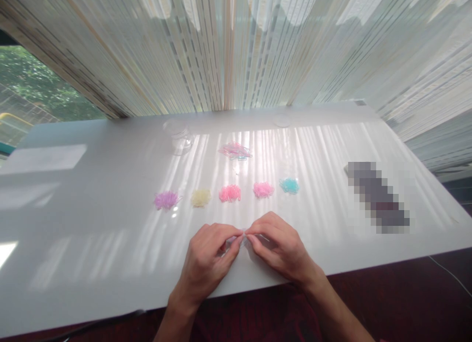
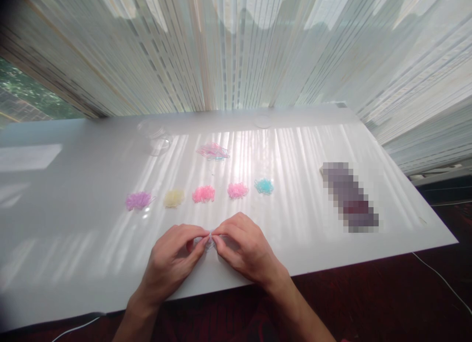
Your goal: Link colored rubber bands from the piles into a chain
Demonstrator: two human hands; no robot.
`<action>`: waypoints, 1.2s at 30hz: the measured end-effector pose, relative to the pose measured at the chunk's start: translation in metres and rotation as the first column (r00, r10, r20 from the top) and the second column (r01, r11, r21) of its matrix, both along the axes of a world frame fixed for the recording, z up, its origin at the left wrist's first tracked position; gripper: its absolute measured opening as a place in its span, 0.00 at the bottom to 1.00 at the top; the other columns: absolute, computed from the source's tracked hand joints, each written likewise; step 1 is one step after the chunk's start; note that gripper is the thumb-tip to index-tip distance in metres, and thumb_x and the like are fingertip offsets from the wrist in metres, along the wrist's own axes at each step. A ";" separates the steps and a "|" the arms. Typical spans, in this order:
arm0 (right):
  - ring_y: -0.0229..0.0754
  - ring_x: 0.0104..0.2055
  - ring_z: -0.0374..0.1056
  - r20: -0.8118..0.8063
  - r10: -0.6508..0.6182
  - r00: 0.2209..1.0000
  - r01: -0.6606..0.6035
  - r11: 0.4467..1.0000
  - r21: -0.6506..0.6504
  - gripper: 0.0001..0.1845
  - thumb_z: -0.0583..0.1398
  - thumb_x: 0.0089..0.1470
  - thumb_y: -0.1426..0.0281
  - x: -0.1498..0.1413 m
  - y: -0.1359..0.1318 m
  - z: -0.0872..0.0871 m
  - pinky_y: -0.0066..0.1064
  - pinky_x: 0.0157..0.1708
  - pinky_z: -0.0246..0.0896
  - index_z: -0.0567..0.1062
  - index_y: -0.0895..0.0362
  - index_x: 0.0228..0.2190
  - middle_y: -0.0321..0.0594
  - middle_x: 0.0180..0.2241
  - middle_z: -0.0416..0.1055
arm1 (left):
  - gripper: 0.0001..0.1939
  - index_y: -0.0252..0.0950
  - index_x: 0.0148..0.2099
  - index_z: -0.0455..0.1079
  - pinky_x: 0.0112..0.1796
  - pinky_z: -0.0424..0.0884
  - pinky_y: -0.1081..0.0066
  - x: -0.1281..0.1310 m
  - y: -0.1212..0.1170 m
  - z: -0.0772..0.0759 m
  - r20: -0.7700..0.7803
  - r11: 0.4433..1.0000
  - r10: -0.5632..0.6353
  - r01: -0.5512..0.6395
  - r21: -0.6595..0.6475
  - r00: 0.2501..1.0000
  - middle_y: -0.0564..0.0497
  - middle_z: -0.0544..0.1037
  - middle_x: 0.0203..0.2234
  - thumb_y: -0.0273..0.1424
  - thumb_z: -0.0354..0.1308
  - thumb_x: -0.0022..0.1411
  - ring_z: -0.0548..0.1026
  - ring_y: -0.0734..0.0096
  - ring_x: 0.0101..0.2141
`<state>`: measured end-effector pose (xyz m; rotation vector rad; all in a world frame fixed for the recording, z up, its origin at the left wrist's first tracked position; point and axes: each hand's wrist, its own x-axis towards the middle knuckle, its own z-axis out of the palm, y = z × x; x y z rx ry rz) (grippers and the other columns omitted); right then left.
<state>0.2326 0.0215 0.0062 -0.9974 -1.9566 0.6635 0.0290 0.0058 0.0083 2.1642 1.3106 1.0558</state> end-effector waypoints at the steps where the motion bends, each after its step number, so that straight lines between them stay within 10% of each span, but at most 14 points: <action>1: 0.41 0.35 0.72 0.000 -0.002 1.000 0.002 1.000 -0.001 0.06 0.60 0.64 0.75 0.000 0.000 0.000 0.34 0.37 0.71 0.78 0.53 0.39 0.38 0.33 0.77 | 0.04 0.39 0.45 0.75 0.33 0.68 0.68 0.000 0.000 0.000 -0.001 1.000 0.000 0.000 -0.004 1.000 0.53 0.82 0.32 0.26 0.62 0.69 0.72 0.74 0.25; 36: 0.40 0.35 0.71 -0.006 -0.030 1.000 0.030 0.999 -0.028 0.05 0.61 0.64 0.75 0.000 -0.001 0.000 0.32 0.38 0.68 0.77 0.55 0.36 0.37 0.32 0.77 | 0.09 0.38 0.49 0.75 0.38 0.71 0.68 -0.001 -0.002 -0.003 -0.004 0.997 -0.036 0.036 0.064 0.999 0.52 0.85 0.38 0.22 0.61 0.70 0.80 0.71 0.35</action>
